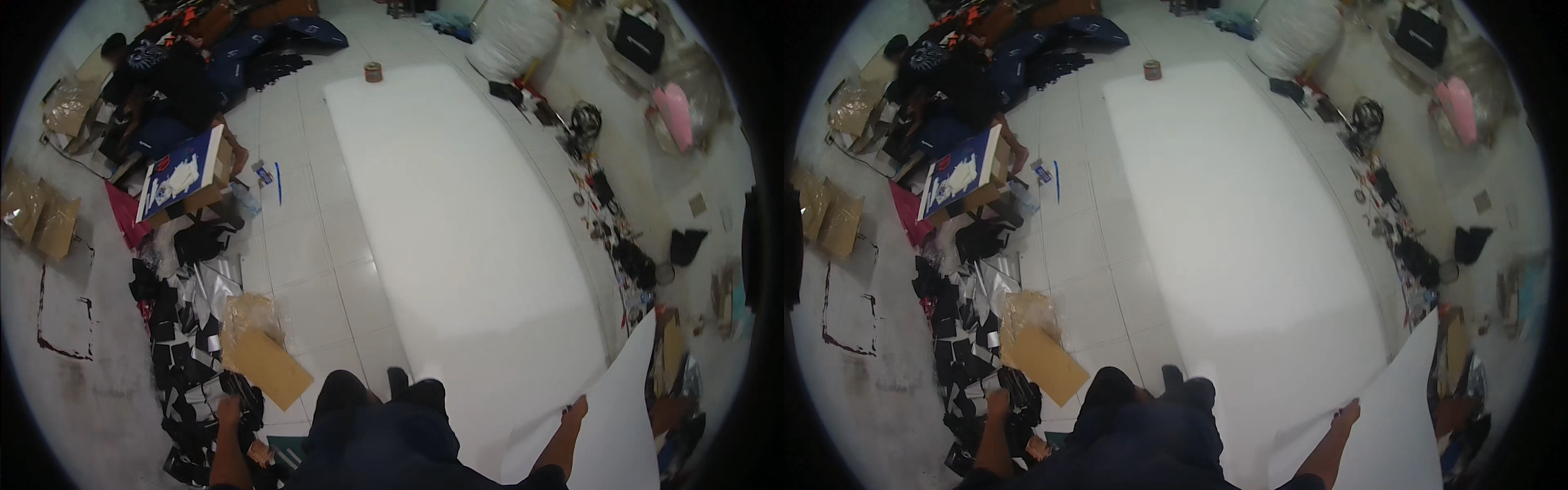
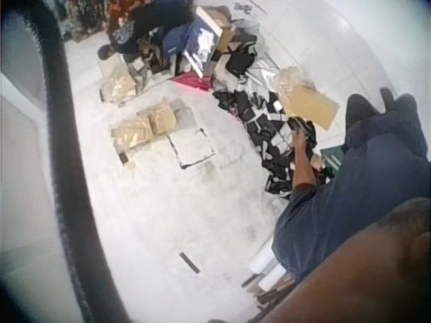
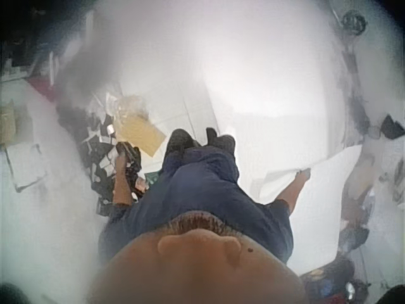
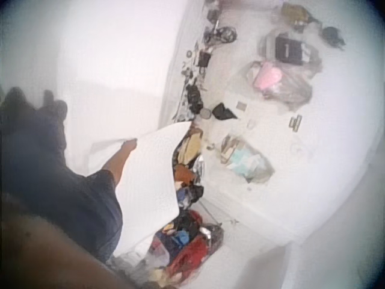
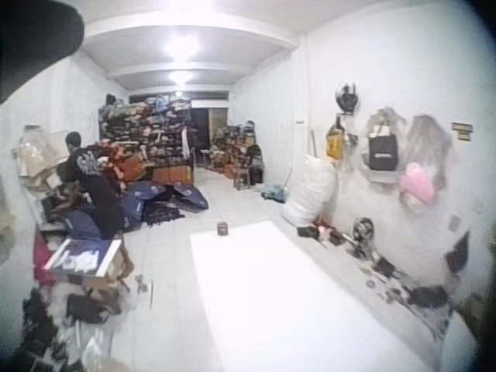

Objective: The person cuts a large white foam sheet into smaller rectangular pieces using scissors. They repeatedly unfold the foam, position it on the floor, cut along a straight line, and then fold the cut piece back.

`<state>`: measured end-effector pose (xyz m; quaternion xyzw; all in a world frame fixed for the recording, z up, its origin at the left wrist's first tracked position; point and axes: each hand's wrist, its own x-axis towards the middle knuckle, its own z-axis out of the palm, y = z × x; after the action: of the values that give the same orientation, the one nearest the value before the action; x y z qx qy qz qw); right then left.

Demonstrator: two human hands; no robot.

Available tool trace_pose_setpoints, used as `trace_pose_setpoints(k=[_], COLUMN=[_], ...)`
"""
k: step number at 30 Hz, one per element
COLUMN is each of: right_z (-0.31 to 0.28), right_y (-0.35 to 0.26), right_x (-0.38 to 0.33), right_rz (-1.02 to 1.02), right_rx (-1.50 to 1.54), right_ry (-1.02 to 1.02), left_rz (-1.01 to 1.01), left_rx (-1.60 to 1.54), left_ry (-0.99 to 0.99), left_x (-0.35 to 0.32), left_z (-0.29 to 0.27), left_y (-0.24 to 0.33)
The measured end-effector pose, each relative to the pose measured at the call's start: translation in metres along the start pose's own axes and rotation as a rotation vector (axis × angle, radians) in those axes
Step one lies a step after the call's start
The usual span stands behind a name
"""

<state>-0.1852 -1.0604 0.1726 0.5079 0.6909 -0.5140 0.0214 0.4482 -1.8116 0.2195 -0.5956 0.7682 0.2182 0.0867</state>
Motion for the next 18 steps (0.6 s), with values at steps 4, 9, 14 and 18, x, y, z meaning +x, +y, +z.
trace_pose_setpoints(k=[4,9,14,18], right_z=[0.066,0.140,0.257,0.318], right_y=[-0.014,-0.071,-0.111,-0.163], right_x=[0.021,0.001,-0.113,-0.133], right_rz=[-0.218,-0.266,-0.203,-0.336], right_rx=[0.030,0.024,0.151,0.155], right_ry=[-0.012,0.131,0.193,0.125], left_rz=[0.199,-0.228,0.317,0.086], left_rx=[0.562,0.087,0.536,0.048], left_ry=[-0.312,-0.596,-0.549,-0.109], left_x=[-0.068,0.065,0.305,0.585], left_z=[0.035,0.082,-0.033,-0.148], left_y=[-0.056,0.027,0.051,0.233])
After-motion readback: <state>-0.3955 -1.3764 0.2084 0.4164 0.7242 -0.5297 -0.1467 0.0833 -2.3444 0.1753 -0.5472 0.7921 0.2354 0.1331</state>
